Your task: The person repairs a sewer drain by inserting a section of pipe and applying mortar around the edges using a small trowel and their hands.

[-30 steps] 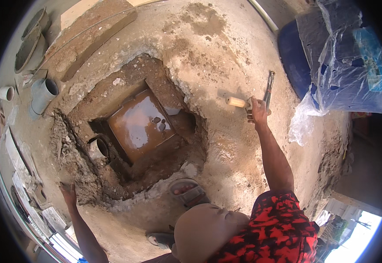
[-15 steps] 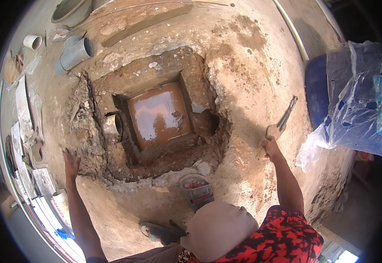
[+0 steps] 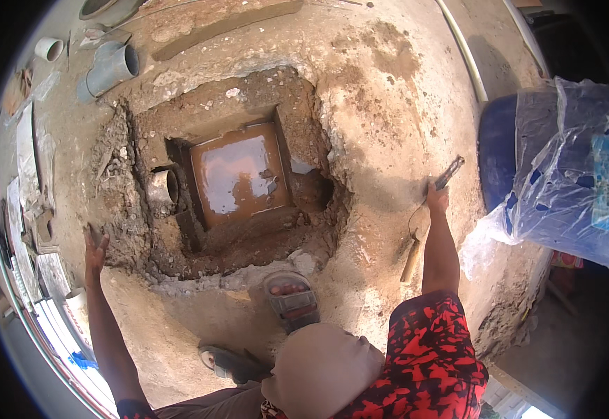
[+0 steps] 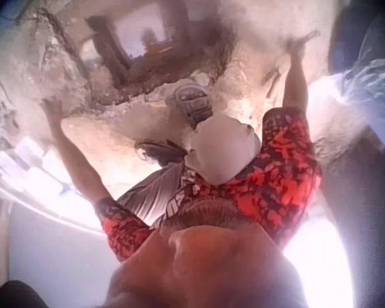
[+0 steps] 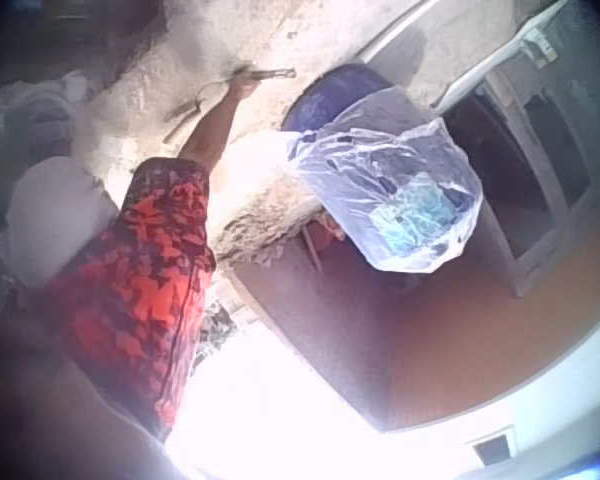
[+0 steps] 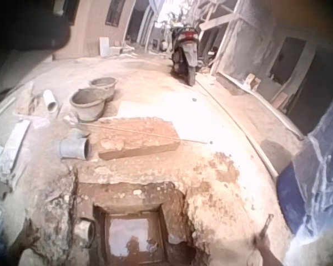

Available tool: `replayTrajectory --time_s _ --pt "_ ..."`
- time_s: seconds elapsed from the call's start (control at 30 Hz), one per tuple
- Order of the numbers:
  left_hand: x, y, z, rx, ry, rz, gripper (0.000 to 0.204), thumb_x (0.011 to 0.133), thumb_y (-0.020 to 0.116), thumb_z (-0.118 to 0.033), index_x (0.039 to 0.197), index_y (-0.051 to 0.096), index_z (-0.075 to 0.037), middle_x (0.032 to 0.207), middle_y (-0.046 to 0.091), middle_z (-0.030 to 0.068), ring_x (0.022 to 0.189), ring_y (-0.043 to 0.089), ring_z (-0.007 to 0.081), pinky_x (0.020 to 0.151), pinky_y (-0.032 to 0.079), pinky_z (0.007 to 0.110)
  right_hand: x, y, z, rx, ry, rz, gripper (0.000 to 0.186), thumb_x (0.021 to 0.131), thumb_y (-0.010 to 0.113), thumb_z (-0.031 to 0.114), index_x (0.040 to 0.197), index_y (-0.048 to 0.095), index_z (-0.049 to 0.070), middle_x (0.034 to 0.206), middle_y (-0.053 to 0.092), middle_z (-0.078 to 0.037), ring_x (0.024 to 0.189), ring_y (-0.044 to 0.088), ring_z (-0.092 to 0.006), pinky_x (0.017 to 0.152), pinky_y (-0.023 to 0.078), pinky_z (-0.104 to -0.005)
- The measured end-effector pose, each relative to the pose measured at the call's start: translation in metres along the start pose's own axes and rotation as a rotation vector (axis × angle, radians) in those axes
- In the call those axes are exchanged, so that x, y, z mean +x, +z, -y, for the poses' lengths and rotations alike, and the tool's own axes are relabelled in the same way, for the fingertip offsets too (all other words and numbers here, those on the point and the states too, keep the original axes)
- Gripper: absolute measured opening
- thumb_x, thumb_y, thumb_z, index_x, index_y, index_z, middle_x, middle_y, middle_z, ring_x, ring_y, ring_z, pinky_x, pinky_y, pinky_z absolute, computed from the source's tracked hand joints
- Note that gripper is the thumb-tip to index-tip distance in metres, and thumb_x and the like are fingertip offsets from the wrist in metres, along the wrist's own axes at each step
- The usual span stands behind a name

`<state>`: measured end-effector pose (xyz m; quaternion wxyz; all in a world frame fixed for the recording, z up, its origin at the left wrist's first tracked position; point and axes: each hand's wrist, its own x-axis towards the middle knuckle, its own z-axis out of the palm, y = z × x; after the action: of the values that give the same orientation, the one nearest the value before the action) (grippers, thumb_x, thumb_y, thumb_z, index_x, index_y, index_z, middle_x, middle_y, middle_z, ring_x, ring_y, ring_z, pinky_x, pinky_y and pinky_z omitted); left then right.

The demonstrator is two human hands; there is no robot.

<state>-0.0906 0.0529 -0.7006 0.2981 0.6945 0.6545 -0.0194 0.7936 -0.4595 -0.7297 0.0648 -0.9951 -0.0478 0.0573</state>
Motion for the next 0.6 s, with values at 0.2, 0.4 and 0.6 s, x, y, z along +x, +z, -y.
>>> replayTrajectory --time_s 0.2,0.4,0.6 --pt "-0.026 0.039 0.017 -0.013 0.081 -0.145 0.09 0.091 0.059 -0.05 0.151 0.017 0.002 0.156 0.02 0.0257 0.146 0.019 0.0372 0.118 0.016 0.041 0.08 -0.052 0.017 -0.229 -0.186 -0.01 0.04 0.078 0.061 0.026 0.092 0.066 -0.011 0.092 0.068 -0.029 0.091 0.068 -0.0409 0.08 0.054 -0.0451" --pt "-0.084 0.059 0.016 0.267 0.034 -0.35 0.088 0.09 0.054 -0.057 0.154 0.017 -0.01 0.16 0.013 0.0176 0.148 0.013 0.0358 0.116 0.009 0.058 -0.025 -0.083 0.063 0.595 -0.132 0.282 0.044 0.085 0.052 0.017 0.122 0.047 -0.006 0.064 0.049 -0.006 0.048 0.049 -0.0153 0.041 0.039 -0.0321" --pt "-0.077 0.079 0.021 0.267 0.039 -0.473 0.093 0.087 0.052 -0.065 0.155 0.015 -0.013 0.162 0.009 0.0125 0.149 0.009 0.0339 0.115 0.004 0.061 -0.116 -0.101 0.212 -0.033 -0.916 0.395 0.035 0.087 0.054 0.02 0.117 0.054 0.001 0.065 0.05 -0.003 0.054 0.048 -0.015 0.049 0.041 -0.0328"
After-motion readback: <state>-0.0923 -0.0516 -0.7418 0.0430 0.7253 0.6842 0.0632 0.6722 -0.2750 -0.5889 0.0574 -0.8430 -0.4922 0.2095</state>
